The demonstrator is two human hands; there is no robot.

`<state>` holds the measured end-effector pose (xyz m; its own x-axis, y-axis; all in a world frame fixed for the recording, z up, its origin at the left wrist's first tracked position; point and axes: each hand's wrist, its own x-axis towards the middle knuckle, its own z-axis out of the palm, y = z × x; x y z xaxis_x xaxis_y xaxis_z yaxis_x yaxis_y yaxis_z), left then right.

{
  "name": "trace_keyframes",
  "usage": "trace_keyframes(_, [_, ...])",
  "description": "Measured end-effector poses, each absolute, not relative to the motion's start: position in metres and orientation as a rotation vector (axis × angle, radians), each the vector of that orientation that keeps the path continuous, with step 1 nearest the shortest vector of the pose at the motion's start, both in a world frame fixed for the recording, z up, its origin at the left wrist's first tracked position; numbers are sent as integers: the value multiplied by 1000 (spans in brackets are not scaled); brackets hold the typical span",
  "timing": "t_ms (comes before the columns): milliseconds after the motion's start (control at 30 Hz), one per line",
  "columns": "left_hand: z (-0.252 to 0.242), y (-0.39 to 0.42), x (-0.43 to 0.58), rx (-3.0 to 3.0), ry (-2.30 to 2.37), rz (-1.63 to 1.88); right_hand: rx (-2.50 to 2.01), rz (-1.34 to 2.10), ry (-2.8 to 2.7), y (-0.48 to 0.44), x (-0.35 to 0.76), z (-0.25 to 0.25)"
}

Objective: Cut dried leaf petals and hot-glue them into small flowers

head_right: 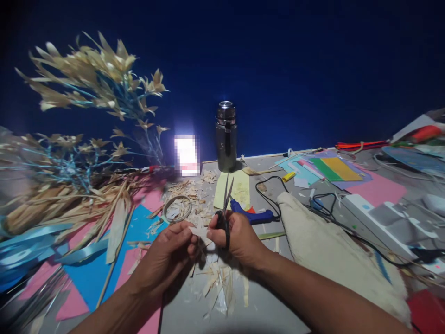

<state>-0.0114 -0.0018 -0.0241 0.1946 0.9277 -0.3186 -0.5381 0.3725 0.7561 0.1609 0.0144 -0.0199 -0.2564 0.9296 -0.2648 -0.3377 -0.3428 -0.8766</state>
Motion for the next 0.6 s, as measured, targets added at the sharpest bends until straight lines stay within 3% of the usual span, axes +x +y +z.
trace_keyframes(200, [-28, -7, -5, 552, 855, 1126, -1064, 1668, -952, 7, 153, -27])
trace_keyframes(433, [-19, -5, -10, 592, 960, 1190, -1041, 2039, -1326, 9, 167, -15])
trace_keyframes(600, [-16, -5, -14, 641, 1038, 1202, -1094, 2072, -1476, 14, 175, -7])
